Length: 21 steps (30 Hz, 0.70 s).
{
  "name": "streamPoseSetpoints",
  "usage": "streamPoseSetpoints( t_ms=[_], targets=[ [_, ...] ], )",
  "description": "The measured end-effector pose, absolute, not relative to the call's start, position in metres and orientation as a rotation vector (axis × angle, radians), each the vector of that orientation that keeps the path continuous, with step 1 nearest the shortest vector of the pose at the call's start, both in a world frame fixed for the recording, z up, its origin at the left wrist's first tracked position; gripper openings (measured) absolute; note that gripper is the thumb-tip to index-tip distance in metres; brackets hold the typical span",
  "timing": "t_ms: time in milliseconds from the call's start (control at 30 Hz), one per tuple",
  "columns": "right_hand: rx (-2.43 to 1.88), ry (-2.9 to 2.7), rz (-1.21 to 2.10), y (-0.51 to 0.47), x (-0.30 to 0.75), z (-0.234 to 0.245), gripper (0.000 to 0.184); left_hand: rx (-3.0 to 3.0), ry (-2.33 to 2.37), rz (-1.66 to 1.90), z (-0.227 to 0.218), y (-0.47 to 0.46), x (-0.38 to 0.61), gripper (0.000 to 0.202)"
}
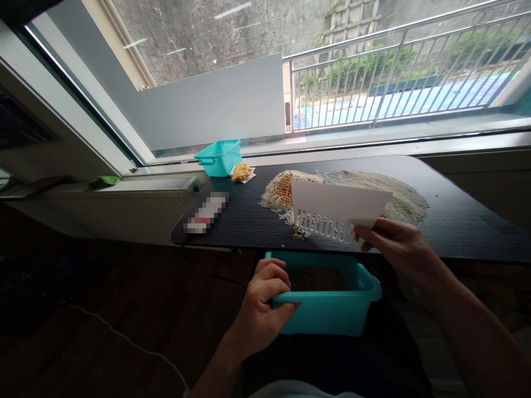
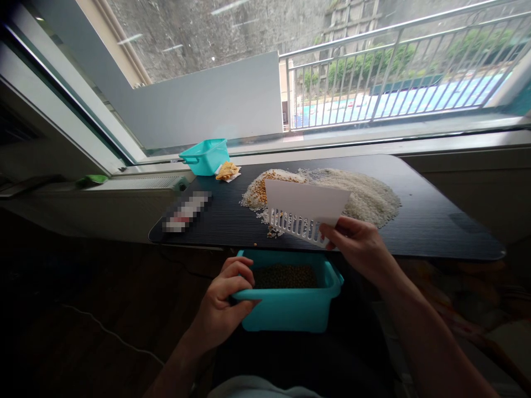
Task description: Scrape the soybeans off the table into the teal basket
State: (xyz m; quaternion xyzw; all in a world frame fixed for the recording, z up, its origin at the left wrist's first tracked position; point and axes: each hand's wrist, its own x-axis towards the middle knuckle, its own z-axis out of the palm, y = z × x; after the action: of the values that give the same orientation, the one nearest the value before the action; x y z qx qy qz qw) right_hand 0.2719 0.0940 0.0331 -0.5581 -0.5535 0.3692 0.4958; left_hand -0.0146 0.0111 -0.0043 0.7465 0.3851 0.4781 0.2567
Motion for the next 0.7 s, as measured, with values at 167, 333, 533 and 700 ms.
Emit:
streamPoseSetpoints(
  t_ms=[167, 333, 533, 700],
  targets=[
    [-1.323, -1.351, 0.939, 0.092, 0.271, 0.034, 0.065, 2.018, 1.047, 1.301, -0.005, 0.011, -0.015, 0.021],
    [-1.324, -1.319, 0.929, 0.090, 0.271, 0.033, 0.063, 2.021, 1.040, 1.312, -0.005, 0.011, -0.015, 0.022],
    [-1.339, -1.375, 0.973, 0.092, 0.268, 0.036, 0.066, 2.043, 1.041, 1.300, -0.006, 0.012, -0.017, 0.021],
    [-1.363, -1.344, 0.918, 0.081, 0.271, 0.039, 0.063, 2.049, 1.048, 1.311, -0.006, 0.013, -0.018, 0.021]
  ],
)
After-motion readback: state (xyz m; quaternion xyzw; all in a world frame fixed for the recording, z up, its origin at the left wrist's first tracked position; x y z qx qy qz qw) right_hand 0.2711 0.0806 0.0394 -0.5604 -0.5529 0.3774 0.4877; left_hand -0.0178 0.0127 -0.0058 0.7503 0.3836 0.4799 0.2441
